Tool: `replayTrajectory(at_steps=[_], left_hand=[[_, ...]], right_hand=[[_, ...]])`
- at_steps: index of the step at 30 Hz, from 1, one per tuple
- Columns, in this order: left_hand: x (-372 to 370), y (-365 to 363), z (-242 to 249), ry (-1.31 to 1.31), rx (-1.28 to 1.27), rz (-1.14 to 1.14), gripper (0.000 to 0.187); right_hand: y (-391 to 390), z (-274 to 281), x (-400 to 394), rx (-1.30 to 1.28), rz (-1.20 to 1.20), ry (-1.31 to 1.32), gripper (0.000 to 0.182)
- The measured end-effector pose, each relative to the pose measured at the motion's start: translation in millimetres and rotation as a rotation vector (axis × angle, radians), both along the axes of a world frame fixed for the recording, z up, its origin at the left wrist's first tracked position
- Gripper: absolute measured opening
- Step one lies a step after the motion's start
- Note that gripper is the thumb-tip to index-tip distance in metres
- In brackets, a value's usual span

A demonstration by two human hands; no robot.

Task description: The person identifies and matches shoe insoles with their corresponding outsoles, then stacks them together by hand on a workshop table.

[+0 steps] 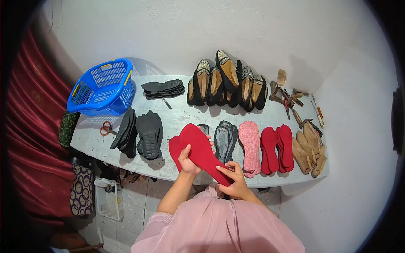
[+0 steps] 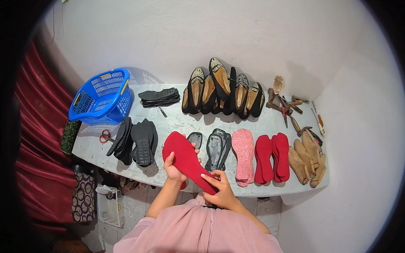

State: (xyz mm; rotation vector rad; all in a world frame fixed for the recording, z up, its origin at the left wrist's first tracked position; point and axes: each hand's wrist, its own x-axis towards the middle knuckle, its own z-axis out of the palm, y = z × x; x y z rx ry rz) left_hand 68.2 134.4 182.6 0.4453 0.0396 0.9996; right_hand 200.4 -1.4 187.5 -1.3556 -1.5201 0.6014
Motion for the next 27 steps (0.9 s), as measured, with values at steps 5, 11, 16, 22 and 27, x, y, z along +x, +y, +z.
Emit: replayTrajectory(at_steps=[5,11,16,22,27], left_hand=[[-6,1,1,0.029,0.001,0.031,0.067],[-14,-2,4,0.173,-0.047,0.038,0.057],[-19,-1,-1,0.192,-0.047,0.062,0.047],[-29,3,-2,0.234,-0.028,0.065,0.045],[-20,-8,10,0.135,-0.025,0.038,0.045]], right_hand=[[5,-9,-2,-0.022,0.027,0.046,0.062],[8,-17,-1,-0.047,0.045,0.042,0.063],[9,-14,-4,-0.051,0.061,0.042,0.062],[15,-10,1,-0.148,0.197,0.152,0.059],[25,-5,-7,-0.35,0.146,0.647,0.055]])
